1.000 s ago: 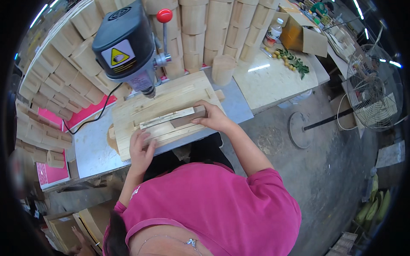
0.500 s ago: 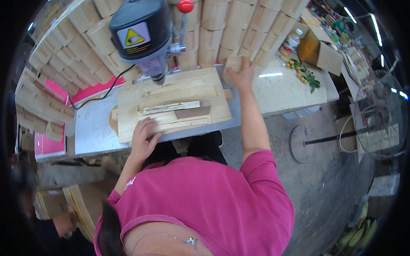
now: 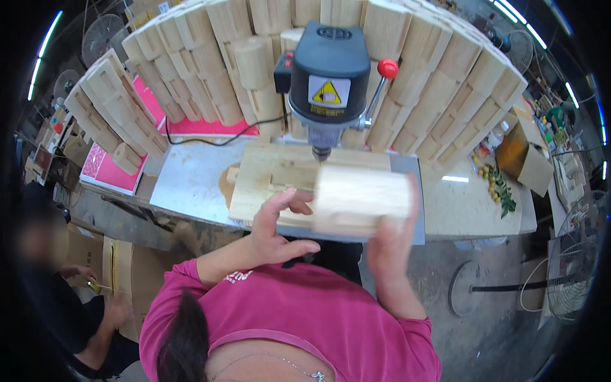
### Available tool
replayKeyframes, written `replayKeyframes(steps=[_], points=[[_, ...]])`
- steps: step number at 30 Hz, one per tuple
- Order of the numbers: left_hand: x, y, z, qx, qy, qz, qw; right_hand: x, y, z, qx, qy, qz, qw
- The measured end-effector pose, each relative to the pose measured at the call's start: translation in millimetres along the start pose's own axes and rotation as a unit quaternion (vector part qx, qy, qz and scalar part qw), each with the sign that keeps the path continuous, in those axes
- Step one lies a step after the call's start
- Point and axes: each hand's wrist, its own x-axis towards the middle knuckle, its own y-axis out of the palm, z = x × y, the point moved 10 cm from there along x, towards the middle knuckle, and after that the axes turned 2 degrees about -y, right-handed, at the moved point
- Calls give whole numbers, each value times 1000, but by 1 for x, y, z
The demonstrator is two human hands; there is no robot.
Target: Operating a drill press to create holes in cylindrical wooden furniture components.
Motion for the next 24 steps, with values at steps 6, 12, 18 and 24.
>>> replayKeyframes(steps=[6,12,18,24], points=[[-26,-28,27,-115,-213,-128,962,-12,64,-20,-65,14,166,984],[-59,-81,58,-187,-396,-208,874,-11,62,-24,-281,14,274,920],[-92,-135,96,-70,-466,-275,838,10,8,-53,-593,-99,209,771],[-111,-115,140,-71,-502,-256,823,21,-17,-94,-501,-73,179,844]])
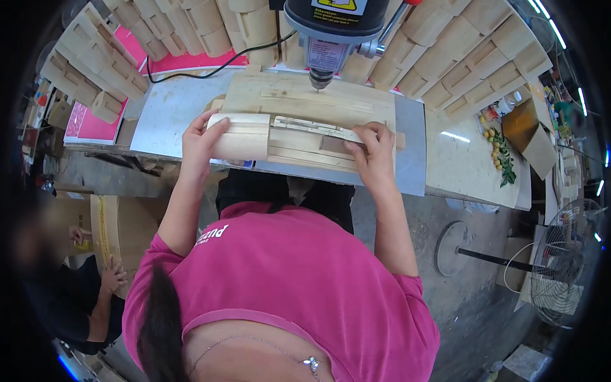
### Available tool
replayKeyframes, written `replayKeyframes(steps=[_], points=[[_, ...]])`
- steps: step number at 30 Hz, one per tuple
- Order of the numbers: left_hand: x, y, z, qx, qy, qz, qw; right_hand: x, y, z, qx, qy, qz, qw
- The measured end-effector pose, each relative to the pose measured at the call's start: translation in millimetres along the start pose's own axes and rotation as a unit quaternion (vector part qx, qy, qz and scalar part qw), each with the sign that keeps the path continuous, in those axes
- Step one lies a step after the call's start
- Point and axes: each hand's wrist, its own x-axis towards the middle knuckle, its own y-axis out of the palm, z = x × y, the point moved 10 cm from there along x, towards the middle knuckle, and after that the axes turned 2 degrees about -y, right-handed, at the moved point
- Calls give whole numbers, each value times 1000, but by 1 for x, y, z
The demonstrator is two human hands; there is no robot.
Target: Operating a drill press to create holes in cylindrical wooden furniture components.
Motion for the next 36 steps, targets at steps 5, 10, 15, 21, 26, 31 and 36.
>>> replayKeyframes(steps=[5,10,15,21,26,31,36], points=[[4,5,17,16,-35,2,999,-1,-5,6,1,-9,4,1000],[8,18,13,3,-22,51,998,-1,-7,14,38,-25,18,999],[7,44,25,25,-22,104,994,2,-5,9,59,-12,27,998],[-24,94,30,-13,43,236,971,2,-5,5,66,-14,10,998],[-32,71,24,174,160,163,958,-16,-17,-22,141,52,-72,986],[-59,77,11,343,385,93,852,-28,-15,-46,3,80,-60,995],[-39,95,15,414,379,68,825,-19,-17,-81,69,163,-76,981]])
